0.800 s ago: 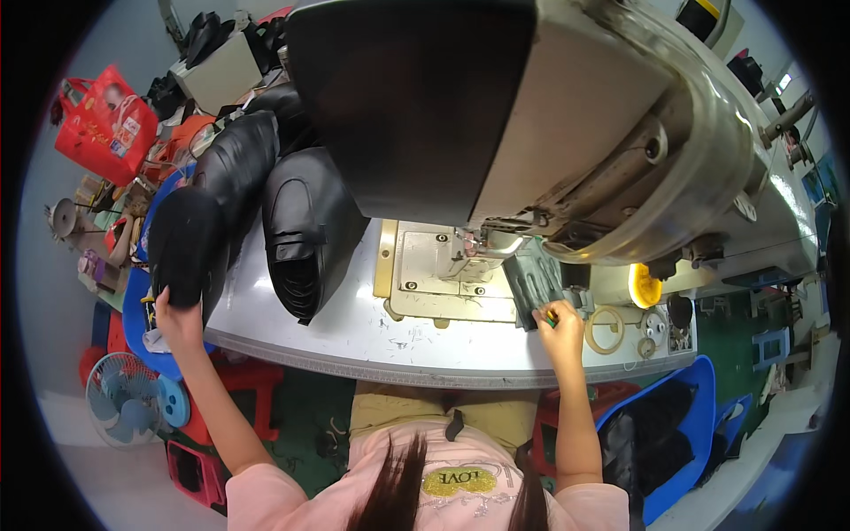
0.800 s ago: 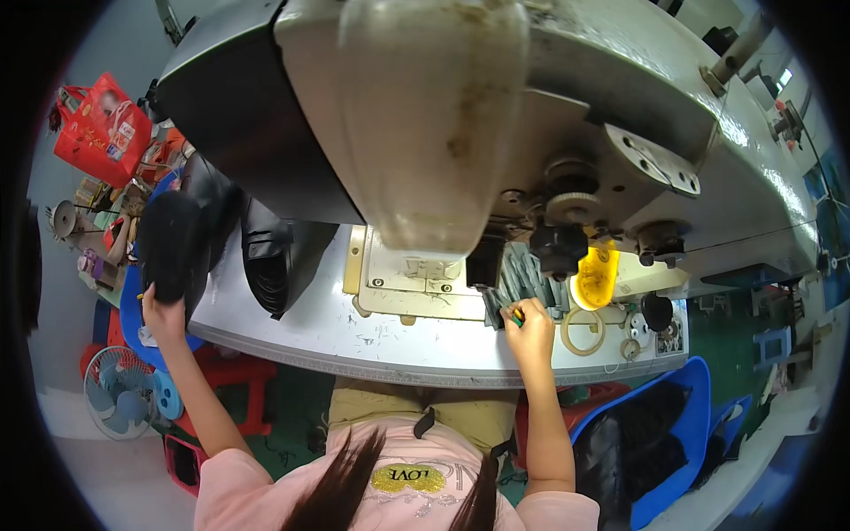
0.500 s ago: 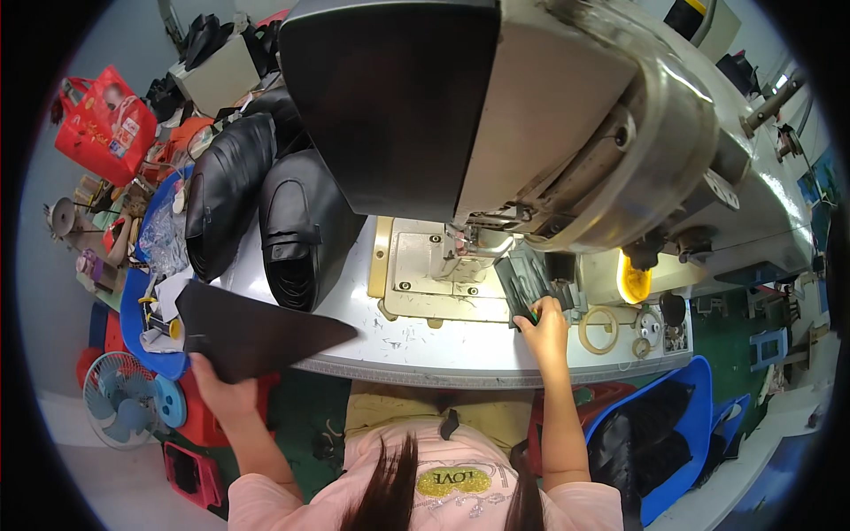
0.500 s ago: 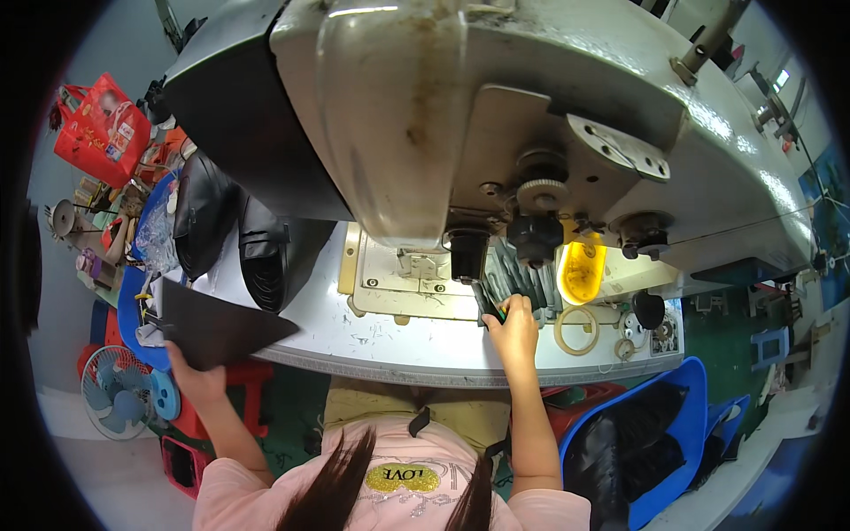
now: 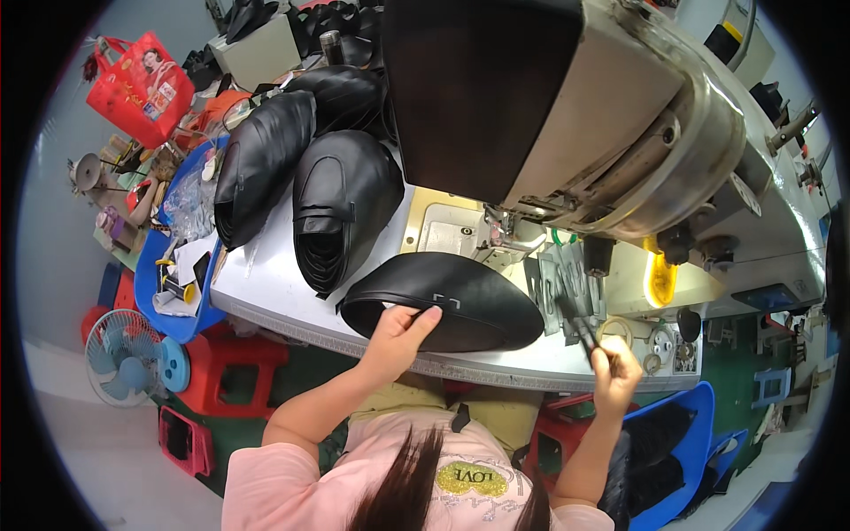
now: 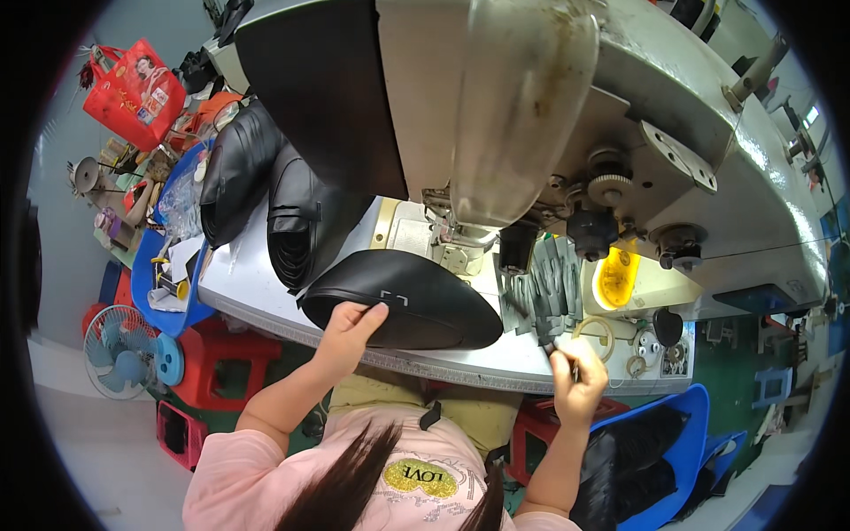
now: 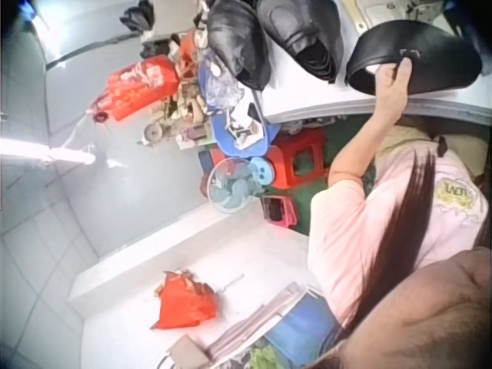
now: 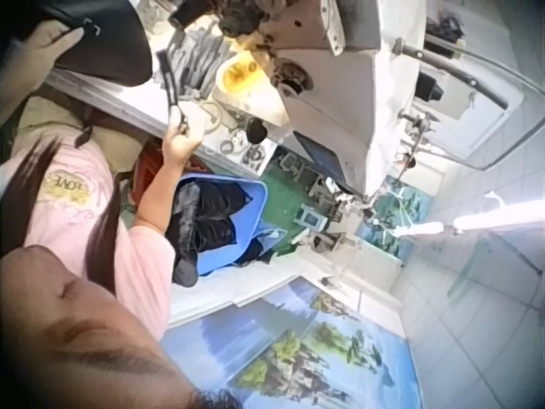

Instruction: The person sews black leather shoe uppers using a sewing machine. They repeatedly pick up a shoe, align it under the needle, sew a section, and then inspect the stitching before moving to the next shoe.

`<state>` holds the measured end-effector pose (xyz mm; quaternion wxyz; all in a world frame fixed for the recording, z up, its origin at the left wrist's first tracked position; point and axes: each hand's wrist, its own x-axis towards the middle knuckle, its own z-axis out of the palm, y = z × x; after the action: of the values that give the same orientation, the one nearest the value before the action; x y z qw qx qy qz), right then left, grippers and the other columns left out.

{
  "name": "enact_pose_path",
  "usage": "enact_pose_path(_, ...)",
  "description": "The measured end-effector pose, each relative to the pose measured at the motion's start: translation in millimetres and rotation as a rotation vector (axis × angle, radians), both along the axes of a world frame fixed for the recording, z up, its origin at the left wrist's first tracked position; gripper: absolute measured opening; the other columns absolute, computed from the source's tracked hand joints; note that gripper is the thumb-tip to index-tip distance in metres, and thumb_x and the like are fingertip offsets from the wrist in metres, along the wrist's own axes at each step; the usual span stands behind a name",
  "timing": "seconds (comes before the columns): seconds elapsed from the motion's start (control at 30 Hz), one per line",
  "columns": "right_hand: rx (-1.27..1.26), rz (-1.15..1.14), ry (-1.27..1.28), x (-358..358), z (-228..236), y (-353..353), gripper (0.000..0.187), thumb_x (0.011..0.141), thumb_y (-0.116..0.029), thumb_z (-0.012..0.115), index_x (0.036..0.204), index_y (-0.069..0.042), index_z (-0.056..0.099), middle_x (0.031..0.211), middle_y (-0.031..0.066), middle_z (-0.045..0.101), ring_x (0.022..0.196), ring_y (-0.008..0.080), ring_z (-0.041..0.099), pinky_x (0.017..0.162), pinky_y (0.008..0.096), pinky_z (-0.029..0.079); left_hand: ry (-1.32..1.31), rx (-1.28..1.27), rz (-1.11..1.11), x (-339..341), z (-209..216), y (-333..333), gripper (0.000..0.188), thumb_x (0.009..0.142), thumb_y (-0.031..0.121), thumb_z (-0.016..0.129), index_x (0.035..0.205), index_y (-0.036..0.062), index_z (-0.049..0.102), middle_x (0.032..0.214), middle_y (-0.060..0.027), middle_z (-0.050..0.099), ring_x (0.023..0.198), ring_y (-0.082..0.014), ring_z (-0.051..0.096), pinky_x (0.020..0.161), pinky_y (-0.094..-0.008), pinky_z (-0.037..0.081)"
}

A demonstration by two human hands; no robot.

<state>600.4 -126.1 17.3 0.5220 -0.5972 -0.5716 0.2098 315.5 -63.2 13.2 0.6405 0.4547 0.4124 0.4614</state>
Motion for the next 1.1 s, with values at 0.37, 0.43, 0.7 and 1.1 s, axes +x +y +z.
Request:
enact_pose_path(0.37,-0.293,0.294,-0.212,-56,34,32,0.008,0.072,-0.006,0.062,0.07,0.0,0.057,0.055,0.0067,0.055,0.048,0.0102,0.051,0.047,0.0234,0.04,-0.093,0.107,-0.14,21,-8,-9,0.037,0.078,0.03,0.064,0.096,-0.002,0.058,0.083,-0.0004,0.057,0.076,-0.0059,0.049,0.069,-0.0212,0.041)
enact_pose_path(0.43,-0.351,0.29,-0.129,-58,32,32,0.009,0.074,-0.007,0.062,0.072,0.0,0.056,0.054,0.006,0.054,0.049,0.0078,0.05,0.047,0.022,0.04,-0.125,0.067,-0.129,22,-8,-10,0.034,0.077,0.024,0.066,0.097,-0.002,0.058,0.09,-0.0027,0.059,0.084,-0.0071,0.051,0.075,-0.0223,0.041)
enact_pose_path(0.7,-0.282,0.21,0.414,-56,12,26,0.006,0.078,-0.006,0.059,0.079,0.0,0.057,0.064,-0.0005,0.056,0.056,0.005,0.048,0.052,0.0183,0.038,0.04,0.137,0.076,34,-9,-11,0.016,0.082,0.013,0.06,0.09,-0.0008,0.06,0.083,0.0006,0.058,0.076,-0.0056,0.05,0.068,-0.0209,0.04)
enact_pose_path(1.1,-0.309,0.607,-0.165,-56,44,35,0.01,0.073,0.002,0.057,0.083,0.003,0.06,0.068,0.0101,0.06,0.059,0.0165,0.057,0.055,0.0258,0.044,0.247,0.046,-0.167,20,-16,4,0.044,0.089,0.028,0.049,0.053,0.0048,0.038,0.051,0.0072,0.027,0.049,-0.0037,0.023,0.042,-0.0247,0.021)
